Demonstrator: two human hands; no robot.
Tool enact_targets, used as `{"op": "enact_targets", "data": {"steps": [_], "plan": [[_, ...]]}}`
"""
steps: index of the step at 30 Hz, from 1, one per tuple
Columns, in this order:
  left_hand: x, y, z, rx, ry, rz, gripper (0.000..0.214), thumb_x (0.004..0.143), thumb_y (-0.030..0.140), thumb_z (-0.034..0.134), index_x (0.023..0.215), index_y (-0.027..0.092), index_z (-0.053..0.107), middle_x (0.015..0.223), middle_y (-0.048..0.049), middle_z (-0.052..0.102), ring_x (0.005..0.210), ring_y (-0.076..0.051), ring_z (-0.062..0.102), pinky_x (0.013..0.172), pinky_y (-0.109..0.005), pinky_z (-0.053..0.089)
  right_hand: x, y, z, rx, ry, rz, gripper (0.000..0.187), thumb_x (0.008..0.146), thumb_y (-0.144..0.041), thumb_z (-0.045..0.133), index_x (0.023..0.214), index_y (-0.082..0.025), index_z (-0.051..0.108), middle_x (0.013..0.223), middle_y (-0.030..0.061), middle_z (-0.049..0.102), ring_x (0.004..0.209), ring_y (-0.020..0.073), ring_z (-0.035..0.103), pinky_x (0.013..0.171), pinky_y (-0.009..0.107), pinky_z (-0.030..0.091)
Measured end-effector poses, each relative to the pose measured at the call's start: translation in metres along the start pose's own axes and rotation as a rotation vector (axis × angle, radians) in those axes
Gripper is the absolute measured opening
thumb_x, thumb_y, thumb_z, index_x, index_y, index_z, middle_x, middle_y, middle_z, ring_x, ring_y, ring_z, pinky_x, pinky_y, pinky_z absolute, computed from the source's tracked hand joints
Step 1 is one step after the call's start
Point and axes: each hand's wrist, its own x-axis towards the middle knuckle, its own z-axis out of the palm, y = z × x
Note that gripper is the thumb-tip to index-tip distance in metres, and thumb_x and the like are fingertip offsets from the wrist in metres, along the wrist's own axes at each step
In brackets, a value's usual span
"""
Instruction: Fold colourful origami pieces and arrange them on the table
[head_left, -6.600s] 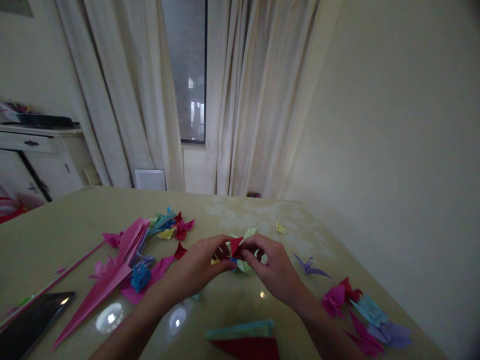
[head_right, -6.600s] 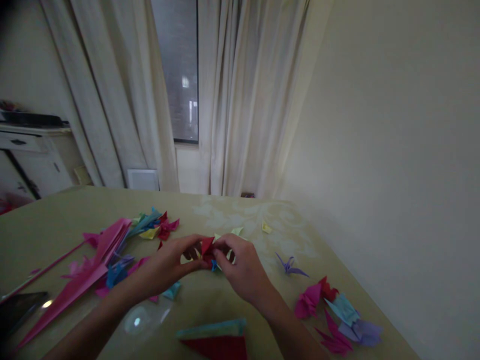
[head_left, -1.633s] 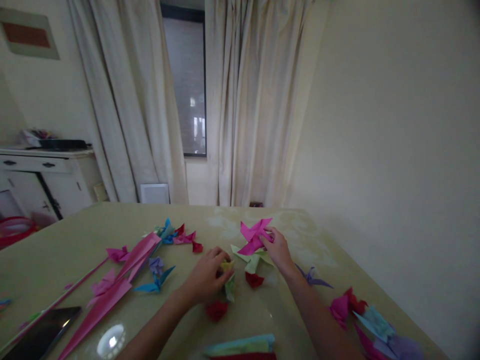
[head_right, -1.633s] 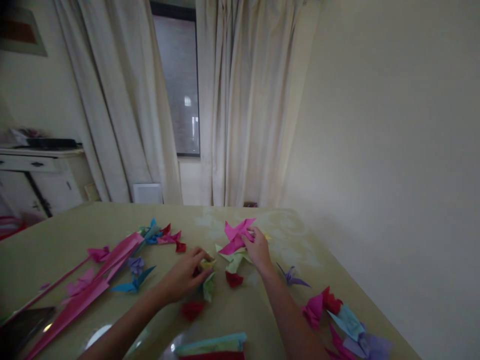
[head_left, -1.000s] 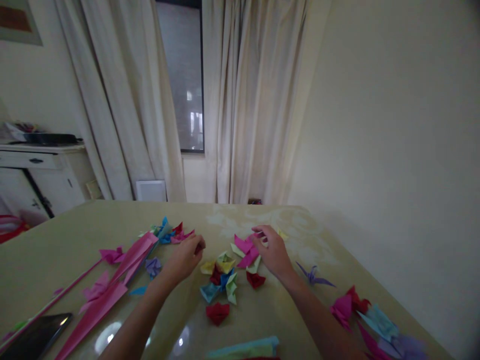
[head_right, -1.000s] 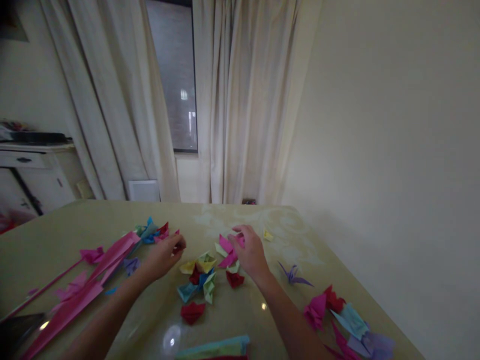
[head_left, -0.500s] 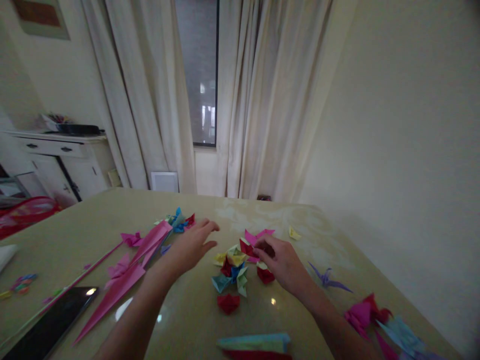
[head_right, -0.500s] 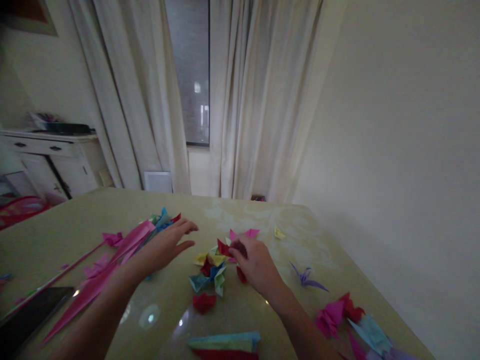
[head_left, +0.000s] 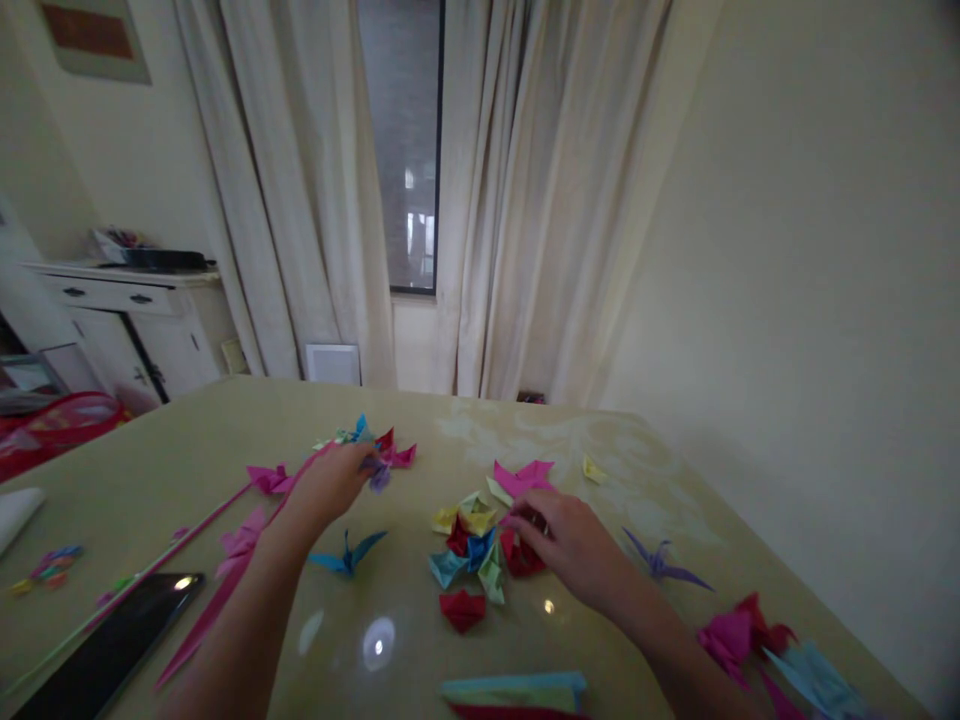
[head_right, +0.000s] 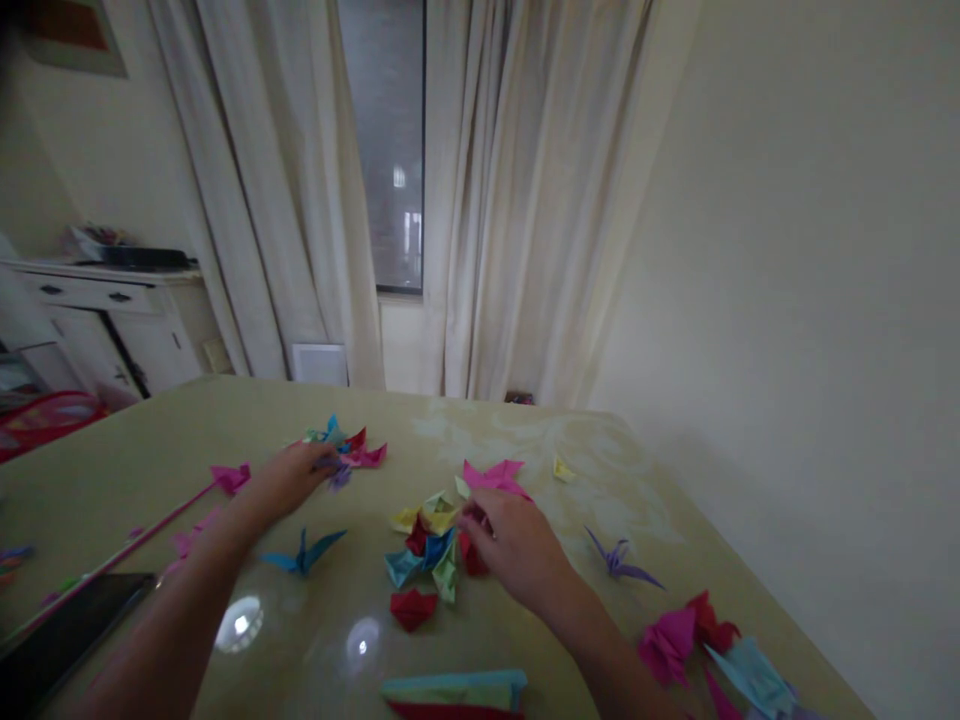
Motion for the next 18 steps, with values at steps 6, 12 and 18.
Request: {"op": "enact_targets", "data": {"steps": [6,12,18], "plan": [[-0.027,0.089,-0.006,-0.511,-0.066,0.419,0.019,0.098,0.031,0.06,0.104,0.023,0.076,0.1,-0.0041,0.082,0.093,-0.021,0.075,0.08,-0.028,0.057,-0.007,-0.019,0.0,0.424,0.16,-0.091,0.04,0.101,-0.038,0.068,0.137,-0.022,0.067,0.12,0.0081,0.077,0.095,0.0202,0.072,0.08,0.031,0.055],[-0.045,0.122,0.0,-0.783,-0.153,0.446,0.014,0.087,0.019,0.065,0.099,0.02,0.072,0.089,-0.0027,0.08,0.082,-0.019,0.073,0.07,-0.026,0.054,-0.012,-0.025,-0.012,0.439,0.179,-0.131,0.011,0.096,-0.029,0.074,0.093,-0.019,0.078,0.084,0.002,0.078,0.078,0.0172,0.071,0.072,0.027,0.052],[-0.044,0.122,-0.001,-0.816,-0.145,0.459,0.01,0.092,0.025,0.066,0.101,0.021,0.069,0.088,-0.0016,0.079,0.083,-0.018,0.074,0.071,-0.026,0.055,-0.014,-0.031,-0.011,0.508,0.097,-0.143,0.02,0.096,-0.033,0.076,0.112,-0.02,0.077,0.097,0.0035,0.079,0.086,0.018,0.074,0.072,0.025,0.054]]}}
